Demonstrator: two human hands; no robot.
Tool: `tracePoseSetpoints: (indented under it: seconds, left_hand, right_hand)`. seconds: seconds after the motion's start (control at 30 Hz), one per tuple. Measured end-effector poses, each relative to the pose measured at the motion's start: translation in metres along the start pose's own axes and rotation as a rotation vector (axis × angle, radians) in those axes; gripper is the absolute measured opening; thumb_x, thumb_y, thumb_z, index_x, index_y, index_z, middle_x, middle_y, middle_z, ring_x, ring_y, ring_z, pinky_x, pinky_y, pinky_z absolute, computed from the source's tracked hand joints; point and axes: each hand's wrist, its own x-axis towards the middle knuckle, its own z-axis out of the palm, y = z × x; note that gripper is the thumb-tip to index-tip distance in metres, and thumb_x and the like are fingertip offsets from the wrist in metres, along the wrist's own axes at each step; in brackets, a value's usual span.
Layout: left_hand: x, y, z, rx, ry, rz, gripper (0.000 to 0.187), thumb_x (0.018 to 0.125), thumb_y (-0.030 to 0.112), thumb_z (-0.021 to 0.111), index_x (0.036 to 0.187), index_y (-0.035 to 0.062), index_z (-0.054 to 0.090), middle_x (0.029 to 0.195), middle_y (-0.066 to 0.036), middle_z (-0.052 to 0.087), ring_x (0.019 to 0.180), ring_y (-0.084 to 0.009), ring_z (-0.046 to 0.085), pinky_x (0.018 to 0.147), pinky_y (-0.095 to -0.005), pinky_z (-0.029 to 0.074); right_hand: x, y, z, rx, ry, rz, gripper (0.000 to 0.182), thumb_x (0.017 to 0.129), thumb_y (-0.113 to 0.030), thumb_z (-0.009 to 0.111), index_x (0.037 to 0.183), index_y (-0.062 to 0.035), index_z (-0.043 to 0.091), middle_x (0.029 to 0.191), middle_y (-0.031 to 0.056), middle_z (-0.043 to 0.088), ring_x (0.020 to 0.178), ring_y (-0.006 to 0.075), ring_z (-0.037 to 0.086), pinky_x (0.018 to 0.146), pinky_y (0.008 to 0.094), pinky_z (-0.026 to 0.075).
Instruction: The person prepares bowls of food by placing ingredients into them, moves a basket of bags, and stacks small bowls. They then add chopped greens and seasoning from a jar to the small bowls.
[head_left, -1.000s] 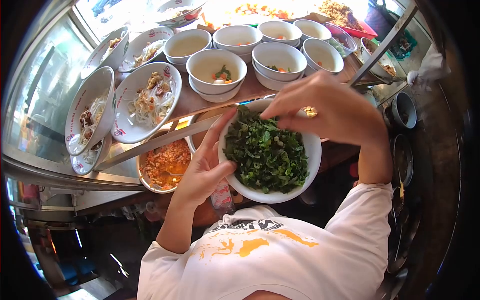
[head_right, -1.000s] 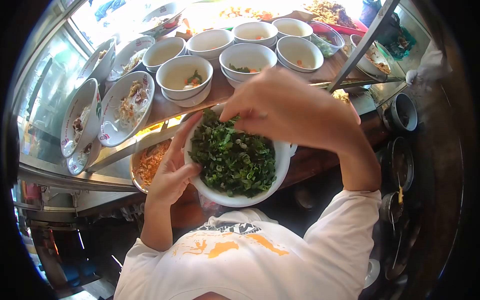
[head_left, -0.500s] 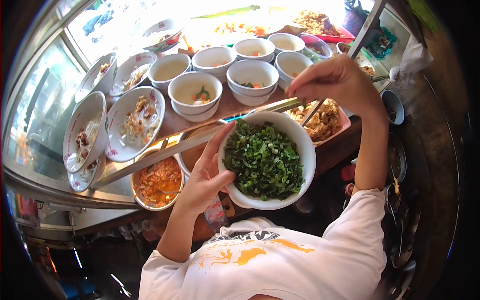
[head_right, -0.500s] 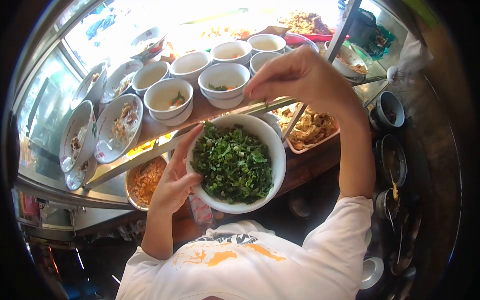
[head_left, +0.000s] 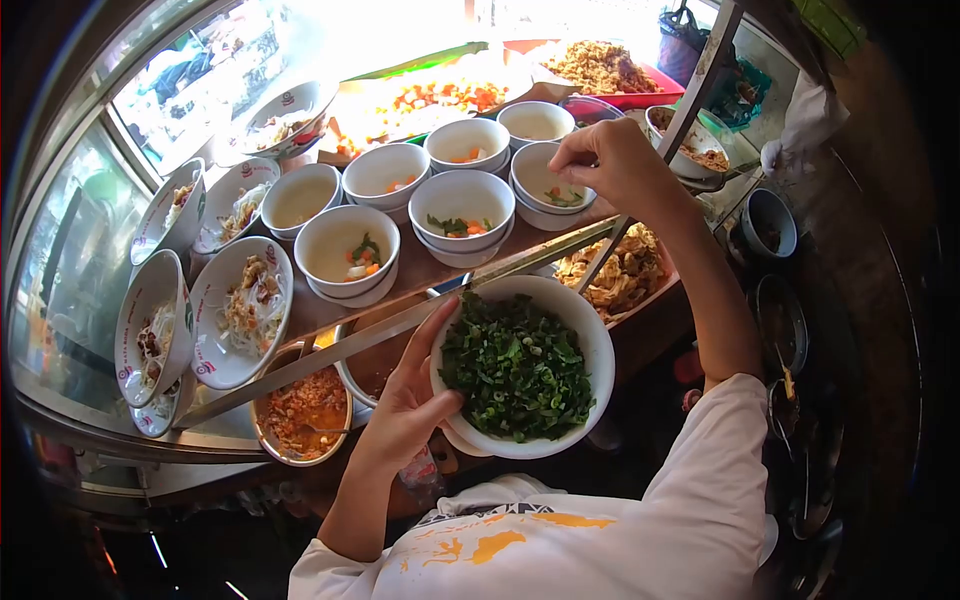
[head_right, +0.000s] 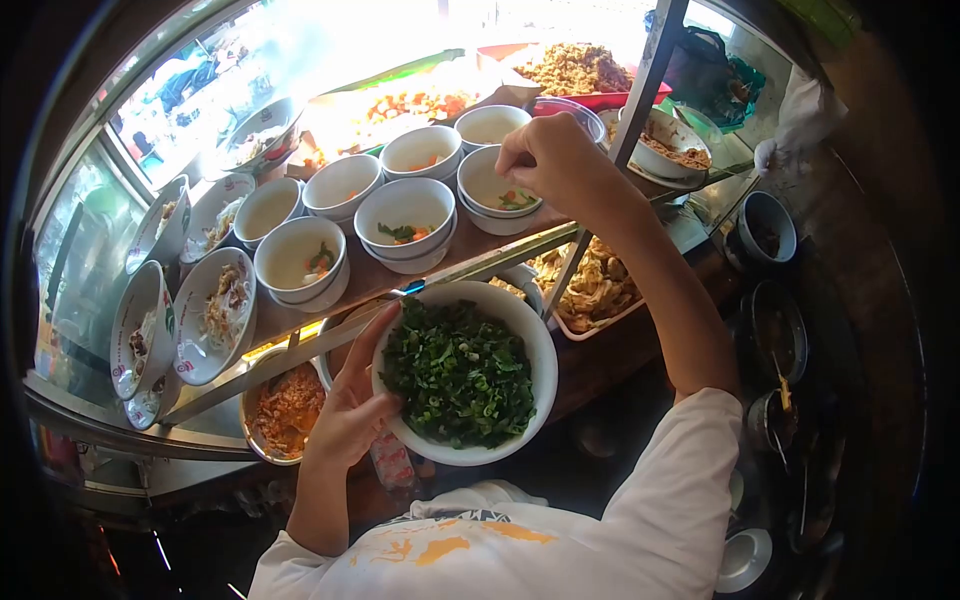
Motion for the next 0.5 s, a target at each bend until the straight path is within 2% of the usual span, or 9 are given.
tracePoseSetpoints:
  seconds: [0.07, 0.1, 0.2, 0.23, 0.33, 0.43, 0.5]
  left_hand:
    - [0.001, 0.000, 0.001, 0.019, -0.009, 0.011, 0.086, 0.074, -0.011, 0.049, 0.152, 0.0111, 0.021, 0.149, -0.009, 0.036, 0.134, -0.0172, 0.039, 0.111, -0.0322, 0.029]
    - [0.002, 0.000, 0.002, 0.027, -0.015, 0.016, 0.086, 0.074, -0.011, 0.049, 0.152, 0.0106, 0.021, 0.149, -0.009, 0.036, 0.134, -0.0173, 0.038, 0.111, -0.0322, 0.028]
    - [0.004, -0.002, 0.004, 0.018, -0.003, 0.027, 0.086, 0.073, -0.011, 0.049, 0.152, 0.0108, 0.022, 0.149, -0.008, 0.035, 0.134, -0.0171, 0.038, 0.112, -0.0320, 0.028]
    - [0.005, 0.000, 0.005, 0.021, -0.001, 0.030, 0.086, 0.073, -0.012, 0.049, 0.152, 0.0109, 0.023, 0.149, -0.007, 0.035, 0.133, -0.0159, 0.039, 0.110, -0.0310, 0.030]
    - [0.006, 0.001, 0.007, 0.008, 0.004, 0.018, 0.086, 0.073, -0.011, 0.050, 0.152, 0.0109, 0.023, 0.148, -0.007, 0.036, 0.131, -0.0148, 0.041, 0.109, -0.0300, 0.033]
    - [0.008, 0.002, 0.009, -0.004, 0.010, -0.002, 0.085, 0.074, -0.009, 0.051, 0.152, 0.0124, 0.024, 0.146, -0.006, 0.039, 0.128, -0.0137, 0.044, 0.106, -0.0290, 0.036]
    - [0.009, 0.002, 0.011, -0.012, 0.006, 0.003, 0.085, 0.074, -0.008, 0.051, 0.152, 0.0128, 0.024, 0.145, -0.005, 0.040, 0.126, -0.0133, 0.045, 0.104, -0.0287, 0.038]
  right_hand:
    - [0.001, -0.007, -0.004, -0.082, -0.032, 0.021, 0.028, 0.074, -0.001, 0.072, 0.102, -0.0028, 0.072, 0.091, 0.0139, 0.072, 0.080, 0.0157, 0.069, 0.073, 0.0271, 0.053]
    - [0.001, -0.004, -0.005, -0.138, -0.026, -0.050, 0.026, 0.076, -0.002, 0.073, 0.102, -0.0029, 0.071, 0.089, 0.0115, 0.071, 0.082, 0.0146, 0.068, 0.074, 0.0264, 0.053]
    - [-0.001, -0.002, -0.004, -0.174, 0.256, -0.433, 0.020, 0.077, -0.006, 0.070, 0.096, -0.0024, 0.072, 0.076, 0.0126, 0.068, 0.069, 0.0215, 0.065, 0.067, 0.0328, 0.052]
    - [-0.010, -0.007, -0.009, -0.096, 0.231, -0.335, 0.020, 0.079, -0.012, 0.072, 0.097, -0.0033, 0.072, 0.086, 0.0125, 0.070, 0.077, 0.0253, 0.067, 0.074, 0.0350, 0.052]
    - [-0.042, -0.055, -0.020, 0.237, -0.086, -0.130, 0.021, 0.080, -0.014, 0.071, 0.098, -0.0027, 0.072, 0.095, 0.0137, 0.070, 0.086, 0.0284, 0.067, 0.079, 0.0365, 0.052]
    - [-0.074, -0.076, 0.008, 0.167, -0.249, -0.372, 0.020, 0.080, -0.013, 0.071, 0.096, -0.0016, 0.072, 0.096, 0.0148, 0.070, 0.088, 0.0290, 0.067, 0.080, 0.0366, 0.052]
    - [-0.079, -0.083, 0.017, 0.101, -0.293, -0.370, 0.019, 0.079, -0.011, 0.071, 0.095, -0.0008, 0.072, 0.094, 0.0156, 0.070, 0.086, 0.0300, 0.067, 0.079, 0.0361, 0.052]
